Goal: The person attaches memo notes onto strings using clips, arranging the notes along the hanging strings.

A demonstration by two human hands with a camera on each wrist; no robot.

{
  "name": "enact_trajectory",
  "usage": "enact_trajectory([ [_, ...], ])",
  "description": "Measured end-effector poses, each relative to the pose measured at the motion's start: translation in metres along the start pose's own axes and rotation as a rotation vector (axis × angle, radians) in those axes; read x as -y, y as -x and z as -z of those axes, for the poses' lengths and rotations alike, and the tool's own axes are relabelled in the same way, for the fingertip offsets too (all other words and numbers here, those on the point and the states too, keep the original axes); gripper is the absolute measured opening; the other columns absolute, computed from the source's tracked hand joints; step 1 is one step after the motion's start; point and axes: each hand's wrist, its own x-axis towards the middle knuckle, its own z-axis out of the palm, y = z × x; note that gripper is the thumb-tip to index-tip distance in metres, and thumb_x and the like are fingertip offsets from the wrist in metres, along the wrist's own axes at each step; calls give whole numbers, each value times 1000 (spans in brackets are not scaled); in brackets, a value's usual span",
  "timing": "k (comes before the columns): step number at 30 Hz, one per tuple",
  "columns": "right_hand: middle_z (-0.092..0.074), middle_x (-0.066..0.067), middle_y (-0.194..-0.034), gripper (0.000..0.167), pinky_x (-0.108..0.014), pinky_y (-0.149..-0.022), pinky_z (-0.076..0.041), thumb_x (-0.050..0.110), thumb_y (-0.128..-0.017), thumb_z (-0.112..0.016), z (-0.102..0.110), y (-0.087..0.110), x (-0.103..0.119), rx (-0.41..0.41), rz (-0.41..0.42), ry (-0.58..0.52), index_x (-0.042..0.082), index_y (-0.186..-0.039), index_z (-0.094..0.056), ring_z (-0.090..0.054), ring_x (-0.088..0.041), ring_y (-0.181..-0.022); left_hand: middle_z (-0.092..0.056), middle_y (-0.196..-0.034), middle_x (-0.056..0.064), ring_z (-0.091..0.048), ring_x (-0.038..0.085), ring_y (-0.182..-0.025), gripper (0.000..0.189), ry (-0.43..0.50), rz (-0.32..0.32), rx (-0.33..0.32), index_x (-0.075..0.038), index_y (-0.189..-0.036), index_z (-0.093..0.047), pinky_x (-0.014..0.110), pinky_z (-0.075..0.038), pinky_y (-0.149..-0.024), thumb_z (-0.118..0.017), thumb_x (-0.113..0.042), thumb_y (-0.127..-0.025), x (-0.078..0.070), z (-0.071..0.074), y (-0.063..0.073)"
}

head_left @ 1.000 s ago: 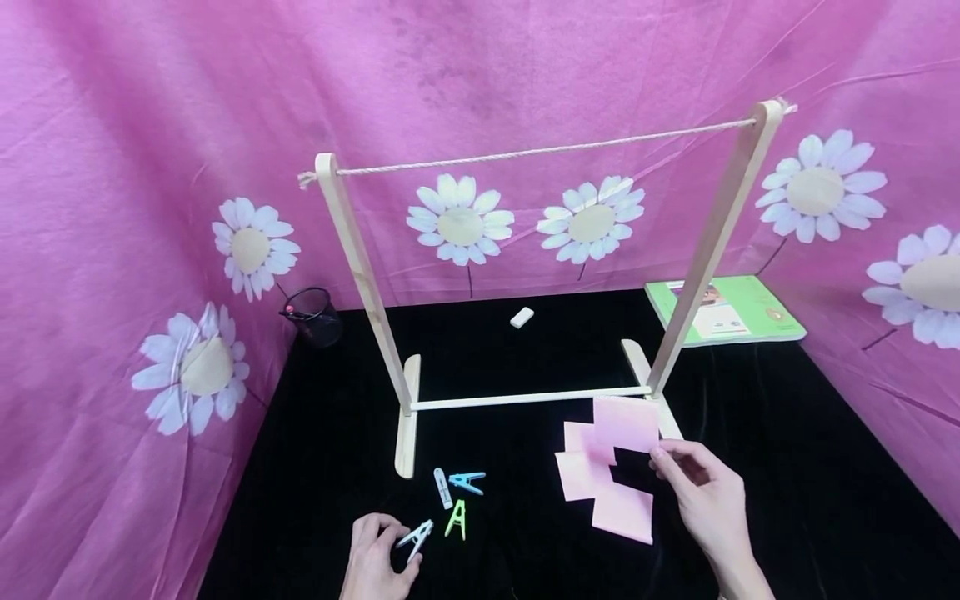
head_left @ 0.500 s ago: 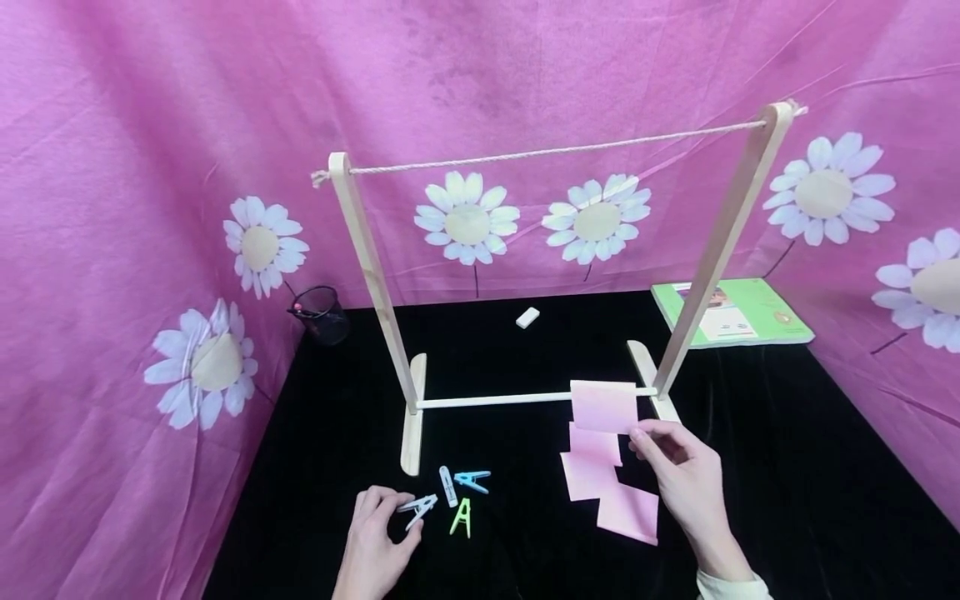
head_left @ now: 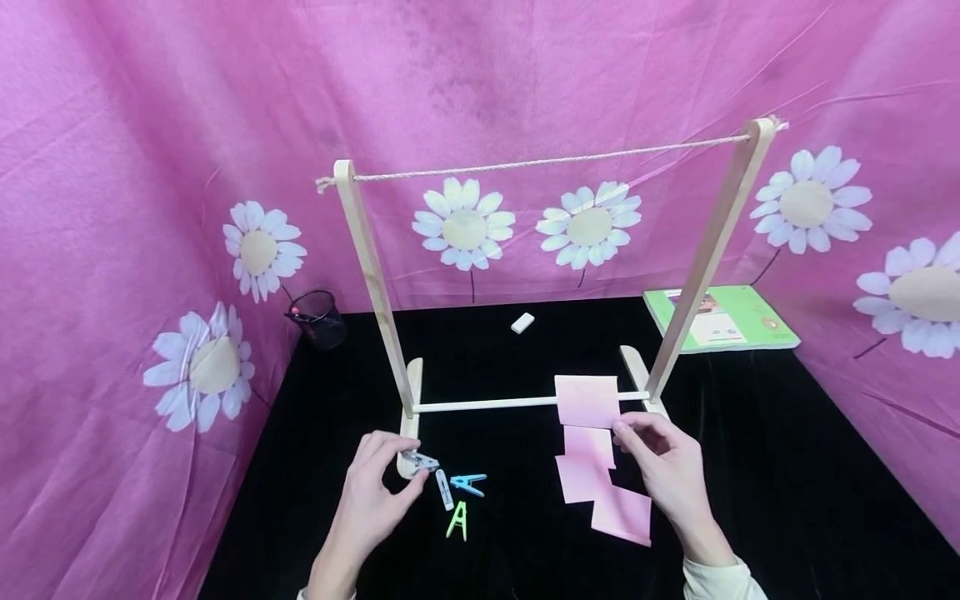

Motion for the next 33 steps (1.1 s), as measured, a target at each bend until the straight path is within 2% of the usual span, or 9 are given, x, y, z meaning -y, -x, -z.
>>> enact_trajectory([
  [7, -69, 8, -75, 4, -17, -64, -54, -7, -89, -70, -1, -2, 4, 6, 12, 6, -8, -93, -69, -66, -9, -65, -68, -99, 5, -58, 18, -97, 38, 127, -2, 5, -6, -104, -72, 16, -43, -91, -86, -2, -69, -6, 14, -42],
  [15, -68, 8, -73, 4, -16, -64, -54, -10, -88, -69, -5, -3, 9, 11, 20, -7, -9, -92, -68, -64, -7, -64, -71, -104, 11, -58, 14, -104, 41, 285, -29, 40, -4, -106, -73, 17, -43, -99, -87, 3, -69, -23, 36, -93],
  [21, -70, 11, -80, 7, -15, -65, -55, -14, -87, -68, -9, -9, 19, 33, 98, -32, -10, -92, -69, -66, -2, -68, -72, -102, 13, -58, 10, -102, 42, 336, -104, 30, -1, -103, -74, 17, -45, -96, -89, 7, -65, -37, 54, -137],
  [24, -71, 10, -82, 8, -15, -66, -55, -16, -86, -68, -11, -14, 25, 44, 148, -50, -10, -91, -69, -67, -2, -70, -72, -100, 15, -60, 9, -101, 42, 379, -108, 13, 3, -102, -74, 21, -47, -95, -89, 10, -64, -43, 64, -161],
  [26, -72, 9, -82, 8, -15, -67, -56, -16, -86, -67, -13, -17, 29, 59, 170, -73, -11, -92, -68, -67, -3, -71, -73, -100, 11, -61, 10, -100, 41, 427, -83, 1, 5, -103, -74, 23, -48, -95, -87, 12, -64, -46, 71, -174],
  [29, -72, 6, -81, 7, -16, -67, -56, -15, -87, -66, -18, -22, 34, 91, 189, -111, -11, -93, -68, -68, -4, -70, -74, -97, -2, -62, 12, -99, 40, 483, -30, -27, 9, -104, -74, 25, -48, -94, -85, 16, -66, -51, 84, -193],
  [33, -71, 4, -80, 5, -17, -65, -56, -14, -88, -66, -26, -30, 41, 118, 212, -150, -12, -93, -67, -67, -6, -68, -73, -90, -17, -61, 16, -99, 37, 497, 25, -87, 8, -101, -75, 26, -46, -95, -85, 17, -66, -59, 97, -215],
])
